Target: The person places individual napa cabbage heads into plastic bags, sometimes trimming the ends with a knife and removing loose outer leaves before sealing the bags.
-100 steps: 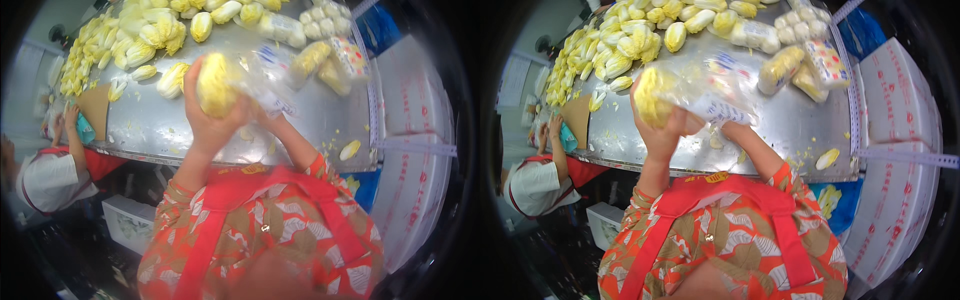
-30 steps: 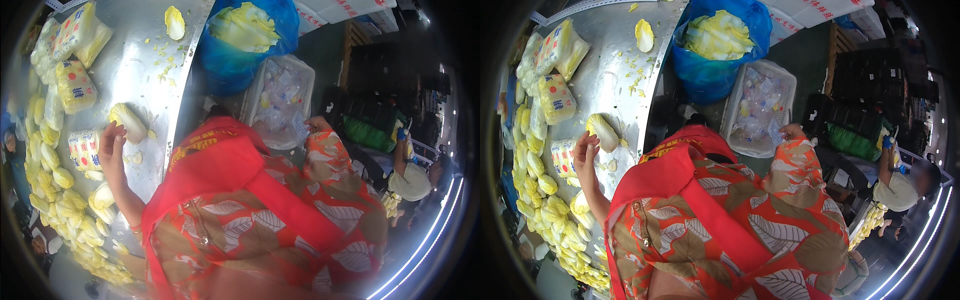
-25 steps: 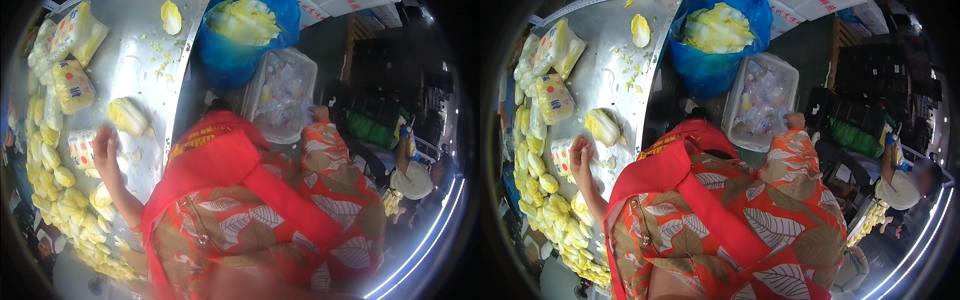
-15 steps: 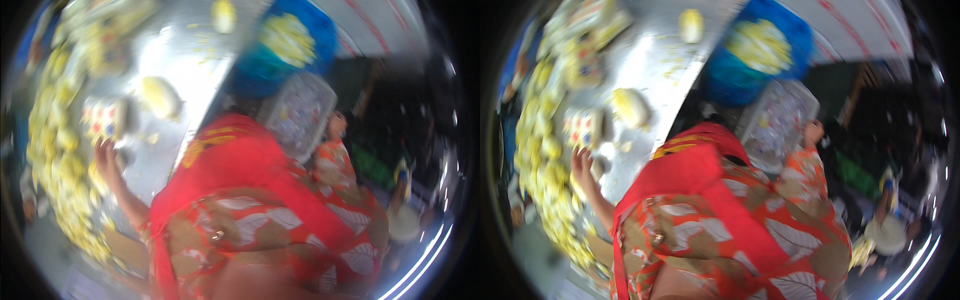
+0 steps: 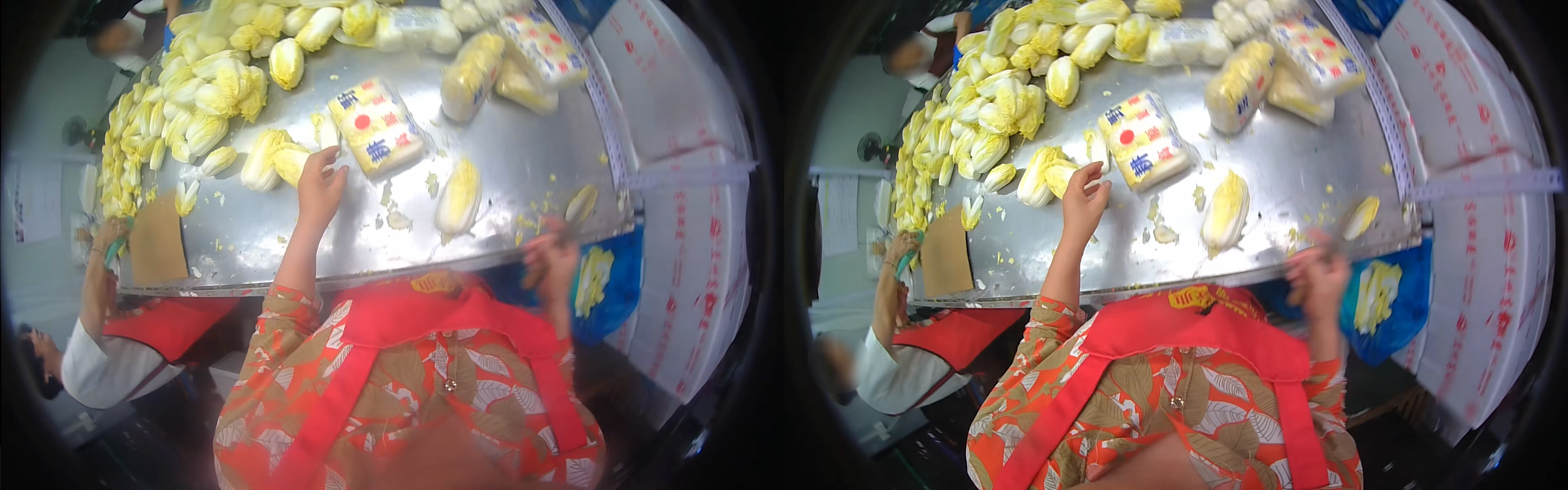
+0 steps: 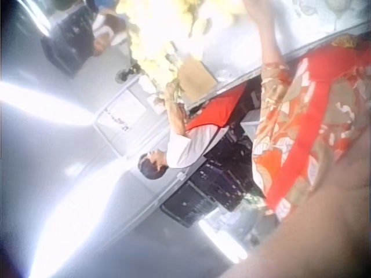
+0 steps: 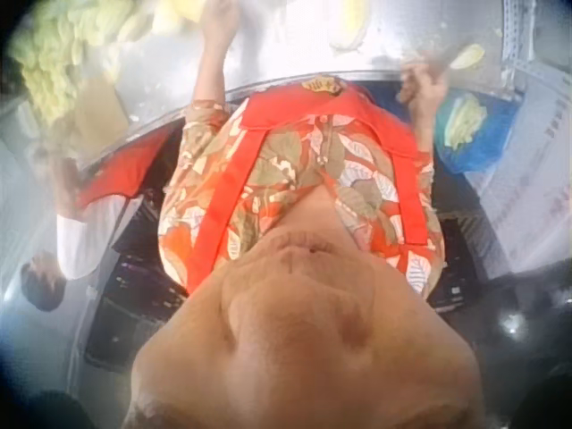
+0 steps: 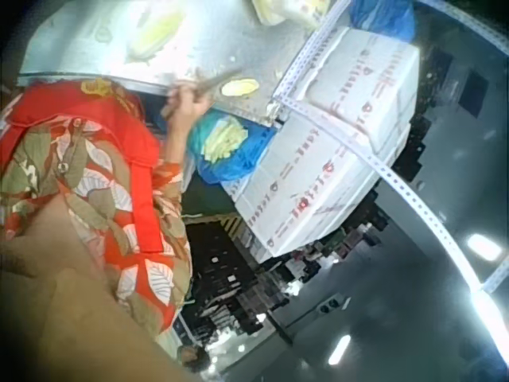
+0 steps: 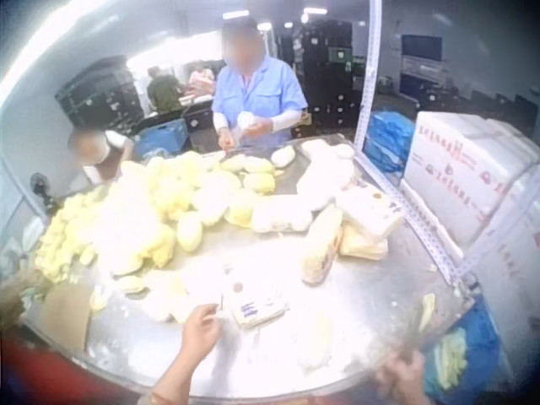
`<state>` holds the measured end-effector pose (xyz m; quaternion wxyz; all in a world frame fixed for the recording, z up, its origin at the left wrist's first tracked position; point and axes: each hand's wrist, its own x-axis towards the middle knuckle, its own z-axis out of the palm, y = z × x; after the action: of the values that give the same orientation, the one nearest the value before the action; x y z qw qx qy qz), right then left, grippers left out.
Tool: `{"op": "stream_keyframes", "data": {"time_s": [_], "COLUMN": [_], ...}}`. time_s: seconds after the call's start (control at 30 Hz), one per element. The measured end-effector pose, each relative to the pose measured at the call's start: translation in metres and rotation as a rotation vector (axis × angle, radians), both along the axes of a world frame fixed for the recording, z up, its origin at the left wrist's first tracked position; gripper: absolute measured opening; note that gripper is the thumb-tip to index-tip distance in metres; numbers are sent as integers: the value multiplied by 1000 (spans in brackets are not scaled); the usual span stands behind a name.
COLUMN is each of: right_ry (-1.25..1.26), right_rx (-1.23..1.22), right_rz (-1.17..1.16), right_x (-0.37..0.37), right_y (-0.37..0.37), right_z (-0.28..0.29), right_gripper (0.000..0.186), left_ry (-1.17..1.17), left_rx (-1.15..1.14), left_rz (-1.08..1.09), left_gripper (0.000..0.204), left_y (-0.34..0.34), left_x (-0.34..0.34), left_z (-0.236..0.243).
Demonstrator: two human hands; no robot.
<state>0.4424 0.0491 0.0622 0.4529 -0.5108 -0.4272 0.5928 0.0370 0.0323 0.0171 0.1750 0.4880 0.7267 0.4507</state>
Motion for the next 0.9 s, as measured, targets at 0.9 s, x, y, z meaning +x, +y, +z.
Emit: {"op": "stream_keyframes", "data": {"time_s": [0.9], "right_ry": [-29], "right_rx": [100], "right_rz": [817], "right_x": [-226], "right_y": [163], "right_z": [-41], "right_gripper": [59], "left_ry": [-1178], "left_rx": [-81], "left_rz": [247], "left_gripper": [55], "left_y": [32], "left_x": [51], "left_z": [-43]}}
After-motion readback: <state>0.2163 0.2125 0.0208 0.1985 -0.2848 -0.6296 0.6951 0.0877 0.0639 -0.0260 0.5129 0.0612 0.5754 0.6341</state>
